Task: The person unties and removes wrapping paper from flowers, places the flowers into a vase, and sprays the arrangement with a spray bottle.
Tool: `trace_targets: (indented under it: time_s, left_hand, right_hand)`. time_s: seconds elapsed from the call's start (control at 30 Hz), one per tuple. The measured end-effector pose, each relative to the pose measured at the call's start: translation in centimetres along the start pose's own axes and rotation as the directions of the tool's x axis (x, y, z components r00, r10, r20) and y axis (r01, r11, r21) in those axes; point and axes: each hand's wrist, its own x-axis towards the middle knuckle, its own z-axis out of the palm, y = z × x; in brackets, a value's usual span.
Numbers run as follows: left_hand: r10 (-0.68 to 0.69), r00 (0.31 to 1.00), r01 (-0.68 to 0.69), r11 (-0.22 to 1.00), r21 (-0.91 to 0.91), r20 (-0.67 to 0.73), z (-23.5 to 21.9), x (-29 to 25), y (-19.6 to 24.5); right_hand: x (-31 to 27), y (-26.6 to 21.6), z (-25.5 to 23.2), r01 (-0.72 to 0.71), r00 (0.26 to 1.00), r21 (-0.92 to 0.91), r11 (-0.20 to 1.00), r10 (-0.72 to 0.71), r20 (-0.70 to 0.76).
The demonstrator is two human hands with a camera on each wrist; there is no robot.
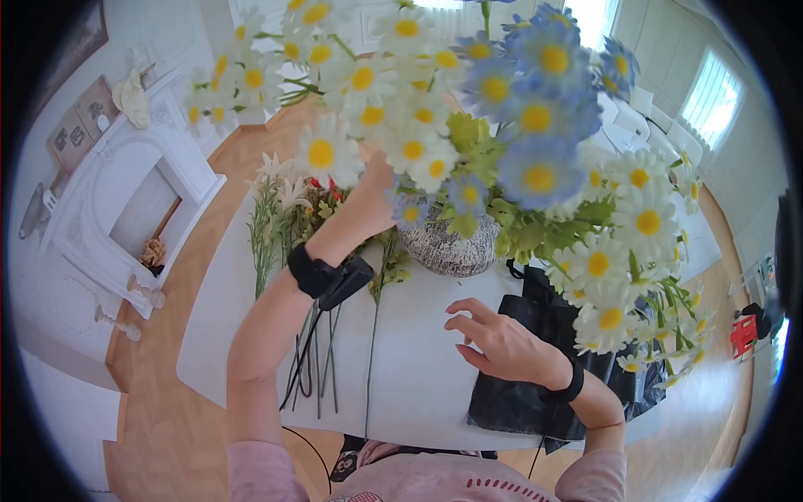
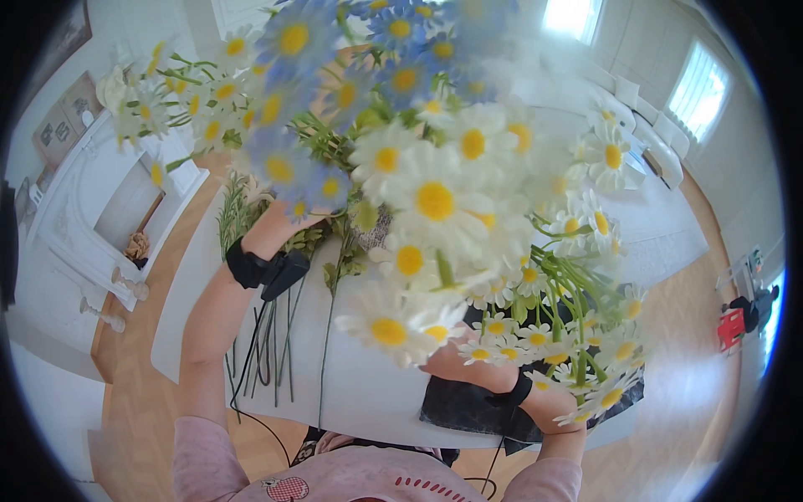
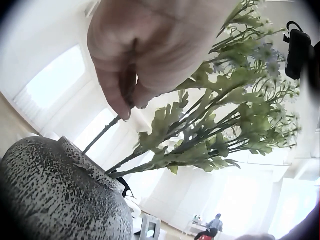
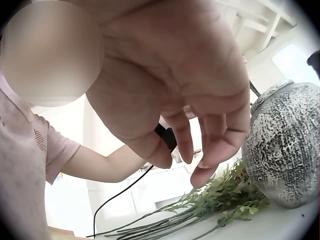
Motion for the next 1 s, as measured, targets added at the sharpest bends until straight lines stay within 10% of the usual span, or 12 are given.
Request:
trace_targets:
  time_s: [0.03,0.13,0.27,0.37,0.43,0.47,0.5,0.57,0.93,1.0]
  left_hand:
    - [-0.001,1.000,0.001,1.000,0.000,-0.004,0.5,0.4,0.2]
    - [-0.537,0.826,0.564,0.783,-0.263,0.172,1.9,1.2,0.3]
    - [-0.454,0.887,0.427,0.733,-0.530,0.087,2.0,0.6,0.4]
    - [-0.191,0.979,0.197,0.977,-0.085,0.069,5.2,-2.1,-2.2]
    - [-0.232,0.866,0.027,0.907,0.421,0.443,7.8,-5.3,-4.6]
    - [-0.529,0.787,0.491,0.849,0.195,0.317,7.3,-2.9,-4.3]
    - [-0.550,0.778,0.508,0.835,0.211,0.304,6.2,-2.3,-2.9]
    - [-0.536,0.844,0.418,0.641,-0.644,0.014,3.2,-1.0,1.2]
    - [-0.636,0.604,0.771,0.312,-0.555,0.481,3.4,-8.2,2.0]
    - [-0.522,0.780,0.623,0.593,-0.510,0.345,5.4,-10.6,0.2]
  right_hand:
    - [-0.1,0.4,0.3,-0.045,0.999,0.074,0.996,0.045,-0.004]
    - [0.6,0.8,-0.2,-0.094,0.995,0.170,0.981,0.096,-0.005]
    - [1.6,-0.7,-2.4,-0.089,0.996,0.208,0.974,0.087,0.023]
    - [1.9,-1.3,-3.1,-0.094,0.995,0.193,0.977,0.089,0.032]
    - [2.3,-1.3,-3.3,-0.115,0.993,0.217,0.969,0.107,0.047]
    - [2.3,-1.3,-3.1,-0.117,0.993,0.236,0.965,0.111,0.039]
    - [2.6,-1.4,-3.1,-0.098,0.995,0.239,0.966,0.087,0.054]
    - [2.8,-1.9,-3.3,-0.138,0.989,0.253,0.958,0.121,0.080]
    - [2.9,-2.1,-3.4,-0.114,0.993,0.279,0.954,0.099,0.066]
    - [2.9,-2.2,-3.3,-0.113,0.993,0.288,0.951,0.095,0.077]
